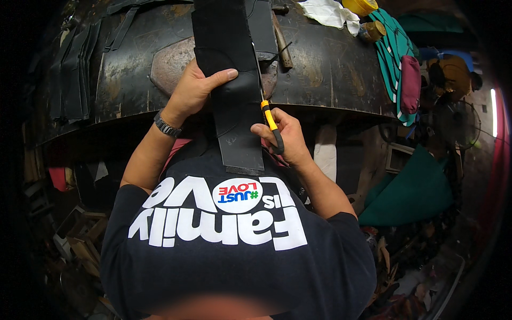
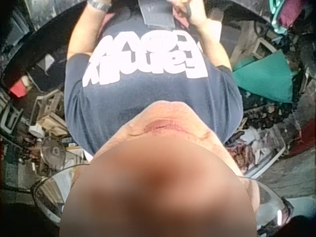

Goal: The person uses shears to cut black leather pieces on a workbench, following marked outlines. They repeatedly pick up pieces, cut along the edges, and set the cut pieces aside.

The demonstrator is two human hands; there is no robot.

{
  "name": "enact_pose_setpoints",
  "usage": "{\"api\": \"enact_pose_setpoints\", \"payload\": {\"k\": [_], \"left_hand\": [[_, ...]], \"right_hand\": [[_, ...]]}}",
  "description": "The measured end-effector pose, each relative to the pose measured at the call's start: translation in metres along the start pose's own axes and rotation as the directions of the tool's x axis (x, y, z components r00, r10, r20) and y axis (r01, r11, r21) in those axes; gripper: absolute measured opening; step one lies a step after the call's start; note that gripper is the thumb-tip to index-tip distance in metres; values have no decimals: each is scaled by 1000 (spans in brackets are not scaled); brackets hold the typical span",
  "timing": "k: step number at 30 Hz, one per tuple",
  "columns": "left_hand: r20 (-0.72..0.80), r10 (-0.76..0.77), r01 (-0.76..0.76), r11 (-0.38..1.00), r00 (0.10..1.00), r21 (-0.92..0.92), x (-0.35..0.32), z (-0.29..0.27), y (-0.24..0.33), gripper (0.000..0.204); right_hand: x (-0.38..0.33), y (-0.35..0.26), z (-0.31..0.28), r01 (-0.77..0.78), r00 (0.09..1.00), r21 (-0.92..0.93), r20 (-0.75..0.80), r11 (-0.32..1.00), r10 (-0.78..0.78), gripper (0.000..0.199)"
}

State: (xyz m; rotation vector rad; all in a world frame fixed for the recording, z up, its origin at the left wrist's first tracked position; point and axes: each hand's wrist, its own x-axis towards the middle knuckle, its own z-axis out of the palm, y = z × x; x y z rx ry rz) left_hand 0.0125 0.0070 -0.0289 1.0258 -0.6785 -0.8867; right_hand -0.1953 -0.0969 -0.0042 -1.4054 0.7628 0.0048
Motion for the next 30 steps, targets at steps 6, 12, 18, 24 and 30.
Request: {"api": "enact_pose_setpoints", "payload": {"k": [6,12,18,24,30], "left_hand": [[-51,-79,67,976,996,-209,24,9,11,26],[218,-307,372,830,927,-416,56,4,40,18],[-46,-99,81,950,994,-302,12,22,8,32],[-83,-105,78,958,991,-275,-12,15,-10,34],[-45,-80,70,981,996,-183,-21,16,-19,38]], "right_hand": [[12,-16,-9,37,999,-2,4,999,-37,38],[11,-38,-23,260,956,-27,150,965,-253,40],[-4,-6,-16,100,982,2,158,995,-99,43],[-10,14,-12,-9,987,-81,160,997,22,43],[-3,15,-10,44,987,60,148,997,-53,46]]}}
